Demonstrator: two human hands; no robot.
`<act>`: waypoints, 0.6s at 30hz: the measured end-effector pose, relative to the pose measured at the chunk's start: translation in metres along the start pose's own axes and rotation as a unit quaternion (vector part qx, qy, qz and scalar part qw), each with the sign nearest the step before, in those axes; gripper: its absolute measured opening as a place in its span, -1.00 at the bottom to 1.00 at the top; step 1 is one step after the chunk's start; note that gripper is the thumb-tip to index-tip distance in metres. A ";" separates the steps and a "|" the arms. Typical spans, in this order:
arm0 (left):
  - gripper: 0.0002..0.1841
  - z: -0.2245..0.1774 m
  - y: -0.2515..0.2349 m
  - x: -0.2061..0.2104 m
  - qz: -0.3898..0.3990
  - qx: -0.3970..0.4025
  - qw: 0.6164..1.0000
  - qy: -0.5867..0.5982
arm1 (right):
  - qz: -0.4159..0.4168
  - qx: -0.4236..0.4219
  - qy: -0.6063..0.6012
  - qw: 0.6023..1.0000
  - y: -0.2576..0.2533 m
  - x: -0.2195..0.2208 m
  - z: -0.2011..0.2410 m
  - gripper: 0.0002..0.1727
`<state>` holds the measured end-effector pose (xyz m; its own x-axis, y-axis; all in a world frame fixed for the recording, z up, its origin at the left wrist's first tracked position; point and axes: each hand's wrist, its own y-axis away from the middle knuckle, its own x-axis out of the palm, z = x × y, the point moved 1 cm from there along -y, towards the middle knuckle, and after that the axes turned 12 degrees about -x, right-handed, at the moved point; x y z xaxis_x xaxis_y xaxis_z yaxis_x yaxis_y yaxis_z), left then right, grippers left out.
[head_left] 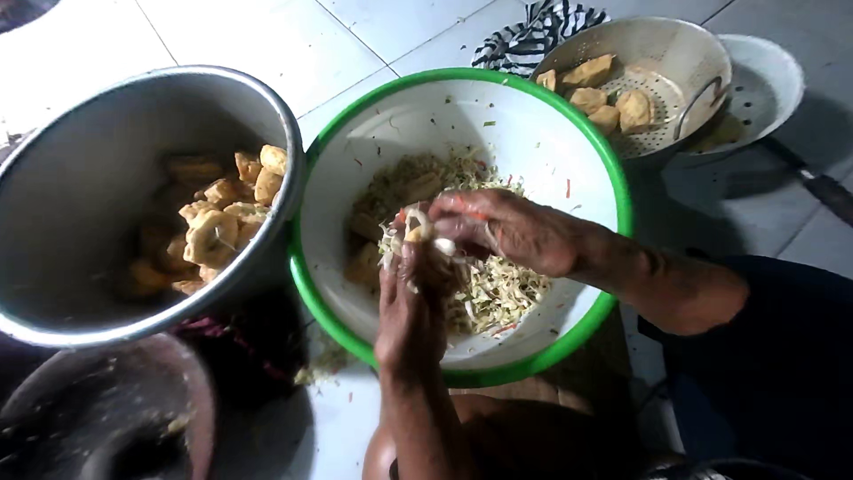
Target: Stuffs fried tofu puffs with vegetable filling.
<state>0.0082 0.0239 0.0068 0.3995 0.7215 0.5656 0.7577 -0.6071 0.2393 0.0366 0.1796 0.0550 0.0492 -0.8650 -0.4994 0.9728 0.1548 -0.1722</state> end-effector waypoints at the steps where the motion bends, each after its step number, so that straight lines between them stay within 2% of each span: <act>1: -0.70 0.000 0.000 0.001 0.005 -0.002 1.000 -0.006 | -0.031 0.000 -0.032 0.999 -0.003 -0.003 -0.002 -0.68; 3: -0.70 0.000 0.001 0.003 0.016 -0.004 1.000 -0.020 | -0.071 -0.006 -0.027 0.997 -0.012 -0.003 -0.006 -0.67; 7: -0.71 0.001 0.001 0.000 0.019 -0.001 1.000 -0.019 | -0.006 -0.047 0.097 0.994 -0.019 0.004 -0.005 -0.74; 9: -0.68 0.001 -0.001 -0.001 0.014 -0.010 1.000 -0.007 | -0.036 -0.113 0.143 0.983 -0.013 0.011 -0.007 -0.75; 12: -0.68 -0.001 -0.001 -0.001 0.000 -0.020 1.000 0.010 | -0.144 -0.244 0.215 0.934 -0.001 0.019 -0.015 -0.76; 15: -0.69 0.000 -0.002 -0.003 0.014 -0.014 1.000 0.019 | -0.140 -0.311 0.248 0.907 0.007 0.018 -0.018 -0.64; 18: -0.72 0.001 -0.002 -0.006 0.004 -0.002 0.999 0.032 | -0.122 -0.360 0.238 0.894 0.008 0.018 -0.021 -0.65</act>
<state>0.0048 0.0216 0.0022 0.3712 0.6940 0.6169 0.7531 -0.6137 0.2372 0.0405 0.1750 0.0270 -0.4129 -0.6411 -0.6469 0.5348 0.4043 -0.7420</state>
